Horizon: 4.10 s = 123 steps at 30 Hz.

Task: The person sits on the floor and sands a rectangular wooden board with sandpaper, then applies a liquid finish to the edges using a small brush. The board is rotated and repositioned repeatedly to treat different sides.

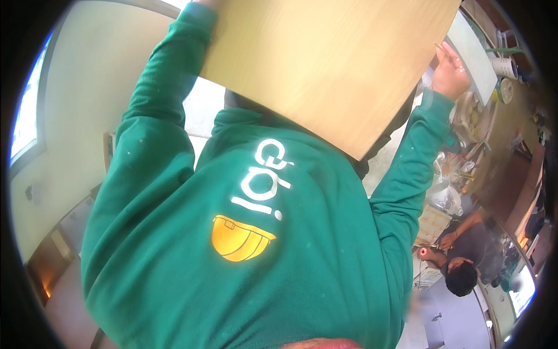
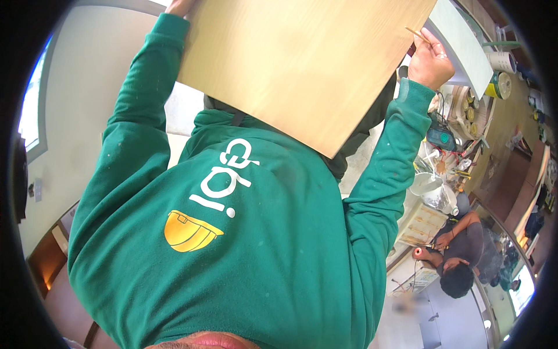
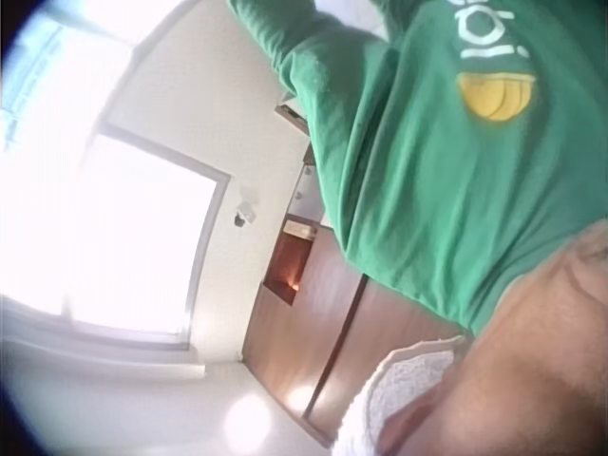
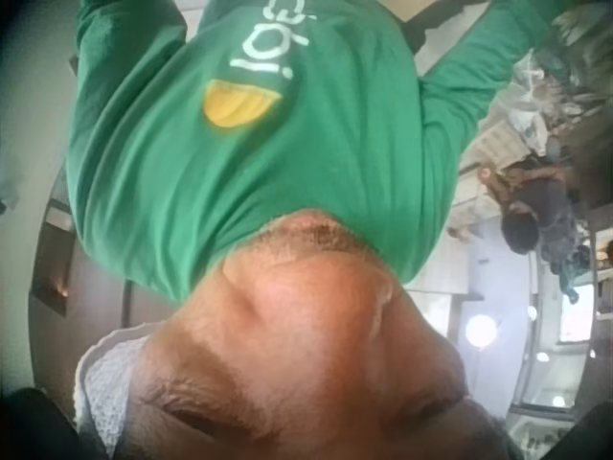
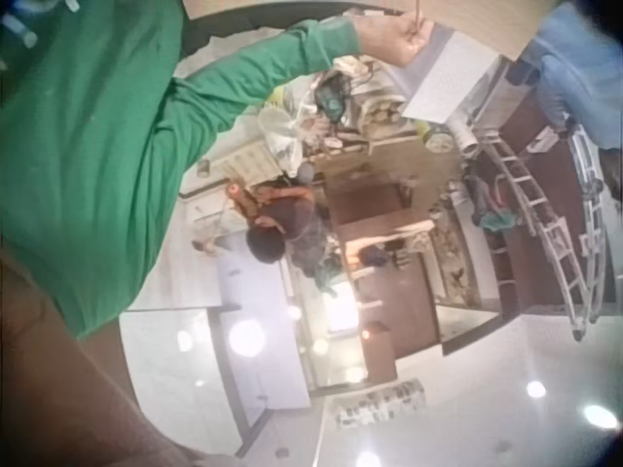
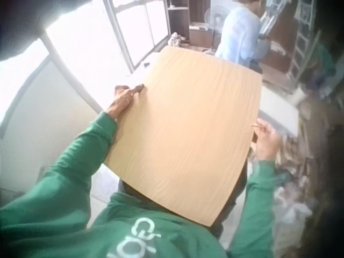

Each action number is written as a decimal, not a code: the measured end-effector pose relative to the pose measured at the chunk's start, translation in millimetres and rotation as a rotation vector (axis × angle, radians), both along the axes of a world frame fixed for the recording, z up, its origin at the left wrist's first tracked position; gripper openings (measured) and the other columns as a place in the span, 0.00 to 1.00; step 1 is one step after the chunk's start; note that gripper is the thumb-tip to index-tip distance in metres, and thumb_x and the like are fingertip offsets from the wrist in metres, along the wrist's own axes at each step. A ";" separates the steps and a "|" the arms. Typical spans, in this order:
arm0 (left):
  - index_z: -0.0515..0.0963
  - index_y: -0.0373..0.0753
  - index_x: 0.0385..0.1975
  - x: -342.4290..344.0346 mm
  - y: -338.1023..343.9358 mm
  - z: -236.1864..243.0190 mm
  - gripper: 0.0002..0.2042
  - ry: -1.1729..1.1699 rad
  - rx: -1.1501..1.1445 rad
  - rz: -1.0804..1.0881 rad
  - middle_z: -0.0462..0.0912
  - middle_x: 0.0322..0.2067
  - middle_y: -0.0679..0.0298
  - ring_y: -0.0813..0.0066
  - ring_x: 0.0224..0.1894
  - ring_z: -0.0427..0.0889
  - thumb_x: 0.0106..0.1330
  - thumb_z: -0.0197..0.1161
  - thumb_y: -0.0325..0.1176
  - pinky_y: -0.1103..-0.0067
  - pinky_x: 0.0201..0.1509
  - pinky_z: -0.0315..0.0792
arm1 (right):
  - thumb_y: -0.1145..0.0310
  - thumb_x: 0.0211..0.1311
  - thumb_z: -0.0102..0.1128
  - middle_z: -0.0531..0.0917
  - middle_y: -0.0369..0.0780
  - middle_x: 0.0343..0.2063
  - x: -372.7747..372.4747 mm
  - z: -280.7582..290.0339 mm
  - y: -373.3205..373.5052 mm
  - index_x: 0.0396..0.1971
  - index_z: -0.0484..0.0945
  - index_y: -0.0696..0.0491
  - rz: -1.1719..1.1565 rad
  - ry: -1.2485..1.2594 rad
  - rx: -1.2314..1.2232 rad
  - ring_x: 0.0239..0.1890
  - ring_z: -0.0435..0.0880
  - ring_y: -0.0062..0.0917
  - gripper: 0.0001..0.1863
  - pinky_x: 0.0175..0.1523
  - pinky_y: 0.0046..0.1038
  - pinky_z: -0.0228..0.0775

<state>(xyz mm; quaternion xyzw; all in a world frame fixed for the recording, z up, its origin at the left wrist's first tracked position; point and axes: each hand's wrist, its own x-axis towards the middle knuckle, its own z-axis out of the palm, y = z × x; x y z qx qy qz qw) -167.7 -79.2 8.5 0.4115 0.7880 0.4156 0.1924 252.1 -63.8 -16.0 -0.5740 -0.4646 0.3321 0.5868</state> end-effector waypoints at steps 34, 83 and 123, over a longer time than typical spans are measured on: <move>0.74 0.30 0.59 -48.2 -232.3 -8.9 0.33 -0.726 -0.194 -0.597 0.85 0.46 0.57 0.74 0.44 0.83 0.49 0.74 0.21 0.74 0.52 0.76 | 0.80 0.62 0.63 0.86 0.45 0.41 40.2 -20.6 -9.4 0.46 0.81 0.66 -0.138 -0.227 -0.038 0.42 0.84 0.25 0.12 0.49 0.24 0.78; 0.82 0.33 0.49 -93.6 128.5 12.1 0.15 -0.443 0.406 -0.331 0.86 0.42 0.59 0.71 0.40 0.85 0.69 0.62 0.36 0.76 0.44 0.79 | 0.62 0.73 0.54 0.79 0.31 0.33 124.2 -111.0 -41.8 0.55 0.79 0.59 -0.298 -0.009 -0.184 0.30 0.69 0.14 0.19 0.42 0.22 0.70; 0.79 0.43 0.56 196.7 266.0 36.0 0.19 0.510 -0.047 -0.780 0.84 0.48 0.55 0.67 0.46 0.84 0.67 0.52 0.26 0.78 0.53 0.74 | 0.61 0.59 0.56 0.86 0.48 0.32 153.2 -341.1 11.9 0.38 0.86 0.48 -0.253 -0.520 -0.757 0.37 0.85 0.45 0.13 0.44 0.44 0.76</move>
